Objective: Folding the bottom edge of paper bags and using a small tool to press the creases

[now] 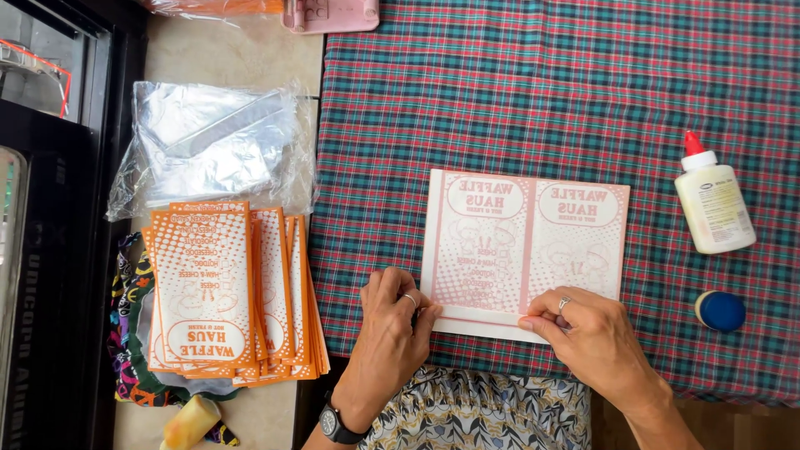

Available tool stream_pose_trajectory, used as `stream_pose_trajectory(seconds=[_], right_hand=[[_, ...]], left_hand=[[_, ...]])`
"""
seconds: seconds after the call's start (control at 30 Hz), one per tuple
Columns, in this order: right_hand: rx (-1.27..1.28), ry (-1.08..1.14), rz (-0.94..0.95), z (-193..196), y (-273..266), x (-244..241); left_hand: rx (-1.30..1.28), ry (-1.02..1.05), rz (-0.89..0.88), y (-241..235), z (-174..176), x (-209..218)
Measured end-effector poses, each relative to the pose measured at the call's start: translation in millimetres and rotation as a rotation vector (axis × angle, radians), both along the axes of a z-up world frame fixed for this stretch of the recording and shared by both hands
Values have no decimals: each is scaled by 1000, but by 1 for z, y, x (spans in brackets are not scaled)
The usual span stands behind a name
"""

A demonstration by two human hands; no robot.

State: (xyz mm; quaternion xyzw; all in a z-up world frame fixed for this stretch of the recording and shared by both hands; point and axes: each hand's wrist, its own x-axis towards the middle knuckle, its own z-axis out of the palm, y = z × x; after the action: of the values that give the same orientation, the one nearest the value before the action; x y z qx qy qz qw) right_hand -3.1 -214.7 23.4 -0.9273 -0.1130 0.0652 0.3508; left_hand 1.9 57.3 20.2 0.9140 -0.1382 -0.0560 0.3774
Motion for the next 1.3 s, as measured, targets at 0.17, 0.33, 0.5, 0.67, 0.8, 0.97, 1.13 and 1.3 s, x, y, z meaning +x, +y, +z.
stream_pose_trajectory(seconds=[0.17, 0.33, 0.5, 0.67, 0.8, 0.97, 1.13, 1.3], right_hand=[[-21, 17, -7, -3, -1, 1], [-46, 21, -16, -4, -1, 0], [-58, 51, -21, -1, 1, 3], [-60, 68, -20, -6, -3, 1], [-75, 79, -18, -7, -4, 2], [-85, 93, -26, -7, -3, 1], [-104, 113, -31, -7, -3, 2], [-143, 112, -47, -7, -1, 2]], left_hand=[[-20, -7, -2, 0, -2, 1], [-34, 0, 1, 1, 0, 1], [-125, 27, 57, 1, -3, -1], [-162, 49, 71, 2, -10, -3], [-134, 35, 67, 1, -7, -2], [-169, 46, 79, 0, 0, -1], [-292, 67, 97, 4, -9, -1], [8, -232, -345, -8, -32, -24]])
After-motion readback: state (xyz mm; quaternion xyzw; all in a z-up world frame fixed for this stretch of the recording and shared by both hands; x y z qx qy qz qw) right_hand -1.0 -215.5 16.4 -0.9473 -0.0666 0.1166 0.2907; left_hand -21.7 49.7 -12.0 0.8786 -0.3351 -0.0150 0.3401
